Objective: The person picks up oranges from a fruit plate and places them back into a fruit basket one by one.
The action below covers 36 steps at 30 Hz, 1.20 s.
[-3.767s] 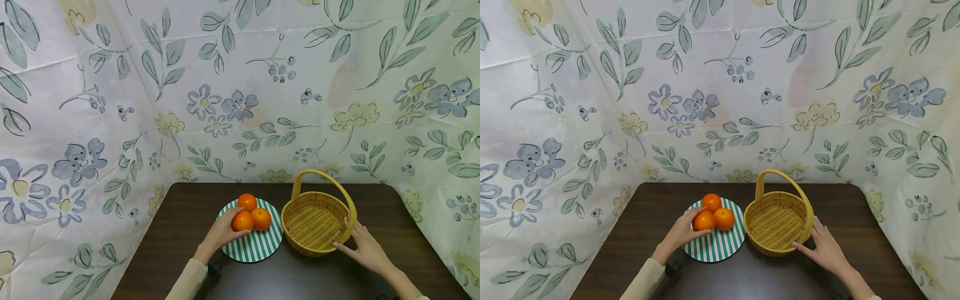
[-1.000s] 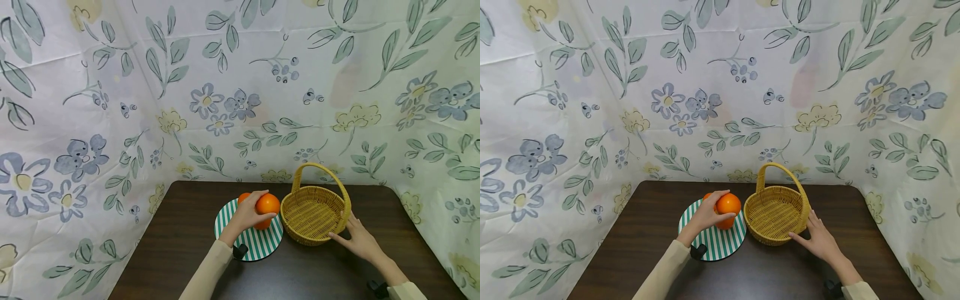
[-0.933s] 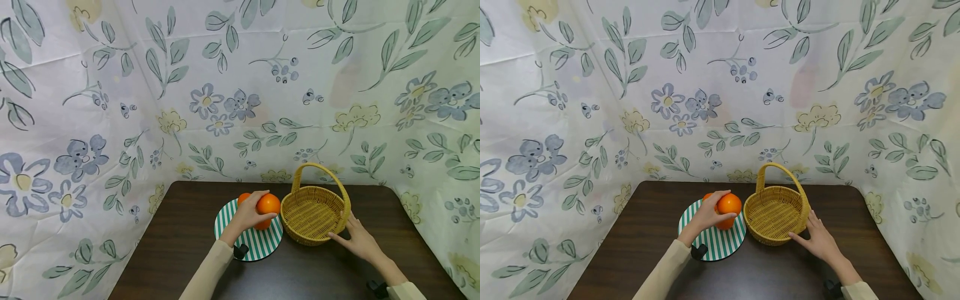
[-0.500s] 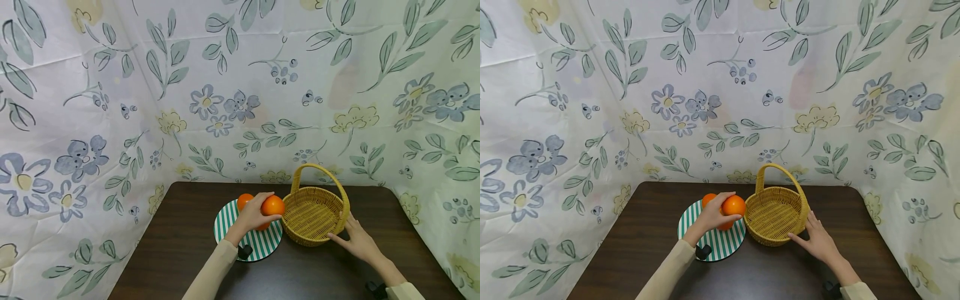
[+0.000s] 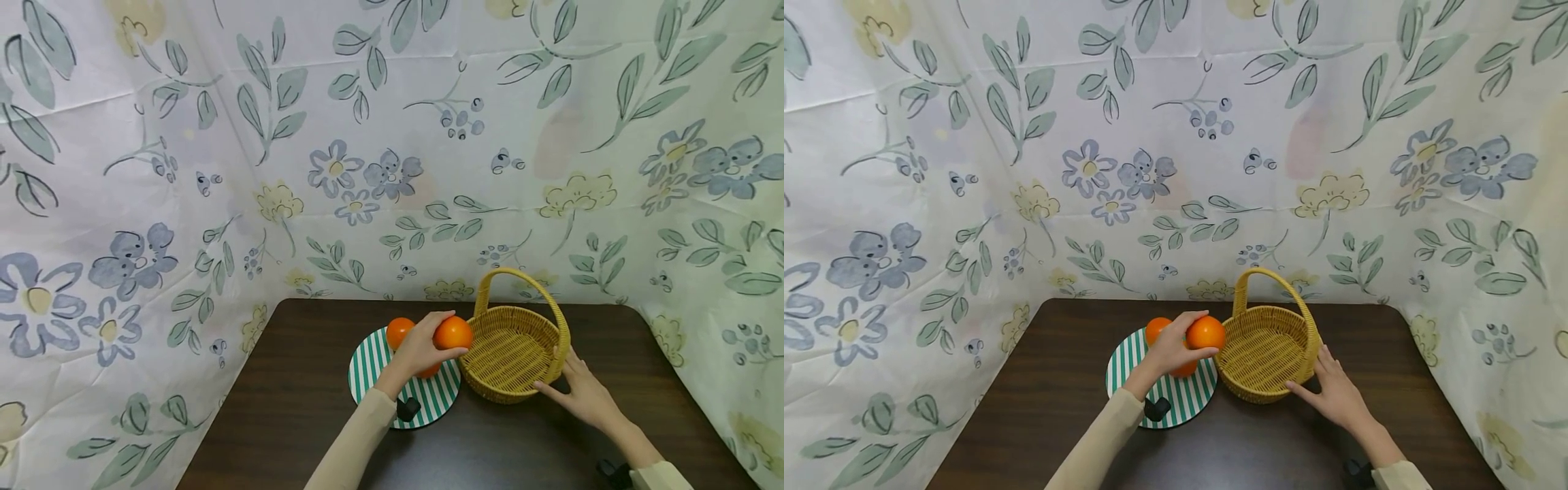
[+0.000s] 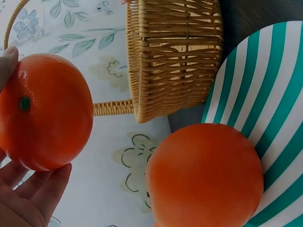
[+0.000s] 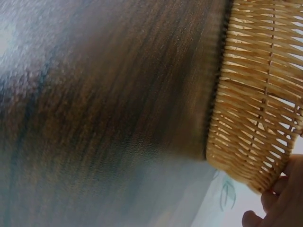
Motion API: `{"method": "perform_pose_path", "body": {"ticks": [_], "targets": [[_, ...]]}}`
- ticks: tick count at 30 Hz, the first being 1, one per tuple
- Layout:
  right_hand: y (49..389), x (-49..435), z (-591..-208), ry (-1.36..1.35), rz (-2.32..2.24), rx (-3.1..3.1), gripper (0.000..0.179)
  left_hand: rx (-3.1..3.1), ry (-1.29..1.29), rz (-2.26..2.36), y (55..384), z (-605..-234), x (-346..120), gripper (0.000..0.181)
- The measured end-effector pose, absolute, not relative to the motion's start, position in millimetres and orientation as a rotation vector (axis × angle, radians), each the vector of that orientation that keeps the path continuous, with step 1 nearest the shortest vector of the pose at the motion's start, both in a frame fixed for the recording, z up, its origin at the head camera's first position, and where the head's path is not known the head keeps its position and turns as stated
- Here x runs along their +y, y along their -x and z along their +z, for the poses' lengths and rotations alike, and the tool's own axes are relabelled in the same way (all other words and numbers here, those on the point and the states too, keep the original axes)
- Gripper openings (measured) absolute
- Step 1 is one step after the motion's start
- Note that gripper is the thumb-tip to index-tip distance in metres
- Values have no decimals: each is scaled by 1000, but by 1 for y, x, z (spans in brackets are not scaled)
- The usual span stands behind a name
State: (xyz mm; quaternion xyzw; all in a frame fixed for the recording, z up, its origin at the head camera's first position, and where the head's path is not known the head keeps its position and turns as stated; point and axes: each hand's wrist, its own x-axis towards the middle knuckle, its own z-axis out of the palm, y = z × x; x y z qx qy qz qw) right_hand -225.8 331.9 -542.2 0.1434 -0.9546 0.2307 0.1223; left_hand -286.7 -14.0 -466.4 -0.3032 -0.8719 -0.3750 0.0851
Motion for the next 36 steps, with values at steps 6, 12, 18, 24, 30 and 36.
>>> {"method": "perform_pose_path", "body": {"ticks": [6, 12, 18, 24, 30, 36], "targets": [[227, 333, -542, -421, 670, -2784, 88, -2578, 907, -1124, 289, -467, -8, 71], [227, 332, -541, -418, 673, -2789, 88, -2584, 908, -1122, 291, -468, -3, 71], [227, 332, -541, -419, 674, -2788, 87, -2577, 897, -1118, 291, -466, 2, 71], [228, 332, -543, -425, 667, -2781, 86, -2584, 892, -1120, 289, -465, 7, 71], [228, 332, -542, -435, 652, -2779, 83, -2586, 900, -1151, 290, -469, 15, 71], [225, 332, -541, -411, 670, -2807, 84, -2590, 906, -1147, 290, -475, 24, 71]]}}
